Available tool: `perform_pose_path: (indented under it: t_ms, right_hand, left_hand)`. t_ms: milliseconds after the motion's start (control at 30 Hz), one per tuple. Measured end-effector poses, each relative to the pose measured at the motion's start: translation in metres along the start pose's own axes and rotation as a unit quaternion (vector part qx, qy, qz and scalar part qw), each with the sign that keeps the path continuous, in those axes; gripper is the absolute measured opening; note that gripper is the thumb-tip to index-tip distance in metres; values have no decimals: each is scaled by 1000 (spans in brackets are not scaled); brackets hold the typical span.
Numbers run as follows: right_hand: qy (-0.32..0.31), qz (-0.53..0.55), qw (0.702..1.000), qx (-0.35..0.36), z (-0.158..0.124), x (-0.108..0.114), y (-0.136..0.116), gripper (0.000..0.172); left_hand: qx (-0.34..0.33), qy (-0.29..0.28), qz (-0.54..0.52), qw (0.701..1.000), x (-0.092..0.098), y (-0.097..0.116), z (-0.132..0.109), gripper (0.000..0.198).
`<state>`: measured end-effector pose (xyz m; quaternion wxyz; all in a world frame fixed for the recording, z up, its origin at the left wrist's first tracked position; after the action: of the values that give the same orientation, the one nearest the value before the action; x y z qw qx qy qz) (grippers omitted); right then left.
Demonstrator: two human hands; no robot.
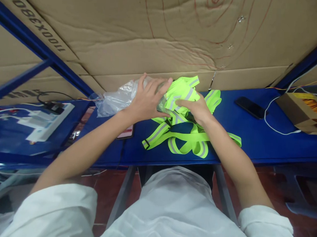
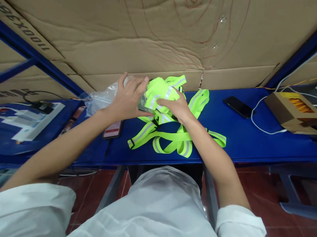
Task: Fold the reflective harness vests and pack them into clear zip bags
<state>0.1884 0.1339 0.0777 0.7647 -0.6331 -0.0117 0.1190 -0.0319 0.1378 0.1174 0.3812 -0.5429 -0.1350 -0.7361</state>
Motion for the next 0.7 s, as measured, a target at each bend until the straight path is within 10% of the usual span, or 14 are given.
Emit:
perform_pose_path:
  t_ms: [700]
  right_hand:
    - [-182, -161, 964, -108, -8, 19, -12, 35]
  left_hand:
    - [-123, -69, 10, 990, 3, 27, -4, 129]
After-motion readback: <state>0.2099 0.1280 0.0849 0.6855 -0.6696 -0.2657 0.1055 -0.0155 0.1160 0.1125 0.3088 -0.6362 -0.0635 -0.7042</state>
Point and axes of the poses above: each hand's wrist, its own z-axis towards the middle knuckle, its own x-axis out of the back of the hand, y = z × x, the point moved 2 cm from there along z, towards the middle knuckle, and after that the axes turned 4 degrees about -y, right-handed, at the moved point
